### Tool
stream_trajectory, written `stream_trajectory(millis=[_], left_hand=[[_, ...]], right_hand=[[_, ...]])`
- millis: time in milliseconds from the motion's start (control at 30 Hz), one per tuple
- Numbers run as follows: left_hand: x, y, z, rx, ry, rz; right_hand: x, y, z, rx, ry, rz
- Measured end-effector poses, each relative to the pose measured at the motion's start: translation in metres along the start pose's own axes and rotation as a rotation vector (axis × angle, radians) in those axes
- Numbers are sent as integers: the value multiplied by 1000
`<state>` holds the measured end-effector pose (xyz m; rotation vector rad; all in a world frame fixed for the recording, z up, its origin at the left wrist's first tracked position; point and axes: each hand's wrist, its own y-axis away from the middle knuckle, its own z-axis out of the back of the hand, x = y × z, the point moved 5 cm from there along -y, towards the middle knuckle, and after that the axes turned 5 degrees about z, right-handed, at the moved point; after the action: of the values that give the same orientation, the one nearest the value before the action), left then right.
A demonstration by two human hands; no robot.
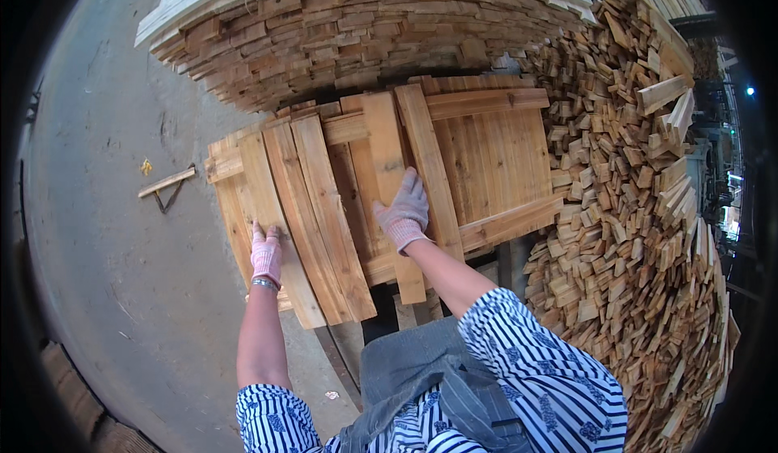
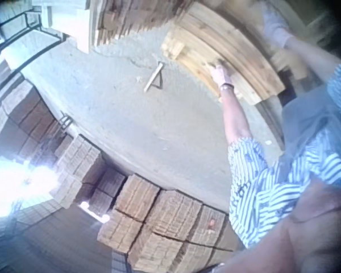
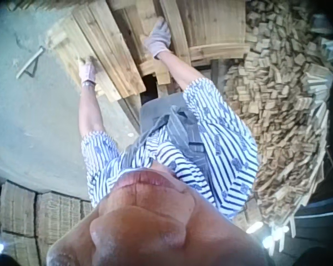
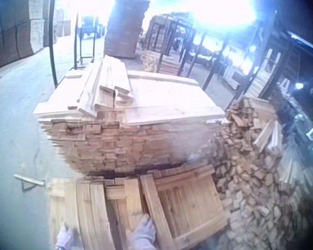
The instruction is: The person picks up wooden planks from a large pile and arranges them into a neat stack on a pallet. The worker repeatedly lifts individual pieces of lumber and places them carefully to build a uniform pile.
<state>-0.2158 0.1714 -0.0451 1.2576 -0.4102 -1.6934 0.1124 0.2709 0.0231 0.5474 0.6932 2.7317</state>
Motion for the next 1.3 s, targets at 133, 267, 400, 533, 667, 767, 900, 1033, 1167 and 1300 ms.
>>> stream_trajectory(millis=[133,267,400,533,667,767,900,1033,1167,1300], left_hand=[[4,-9,-7,-79,-223,4],[31,-16,3,-81,-176,12],[-1,-5,-9,-89,-230,12],[-5,-1,-7,-74,-209,58],[17,-12,2,-69,-196,84],[29,-23,1,-84,-162,21],[9,-11,-2,-83,-144,53],[29,-18,3,-75,-93,74],[3,-5,-6,-132,-228,71],[2,12,4,-110,-192,66]], right_hand=[[-25,-10,-8,-48,37,-63],[-12,5,5,85,-152,-52],[1,-8,-70,-143,-332,239],[31,-9,-51,396,-312,207],[-46,-27,30,-422,195,267],[-107,-43,45,-236,113,43],[-114,-58,19,-61,-212,104],[-62,-31,3,-78,-300,189],[-33,-24,-70,-62,-382,175],[-35,-27,-47,233,-525,236]])
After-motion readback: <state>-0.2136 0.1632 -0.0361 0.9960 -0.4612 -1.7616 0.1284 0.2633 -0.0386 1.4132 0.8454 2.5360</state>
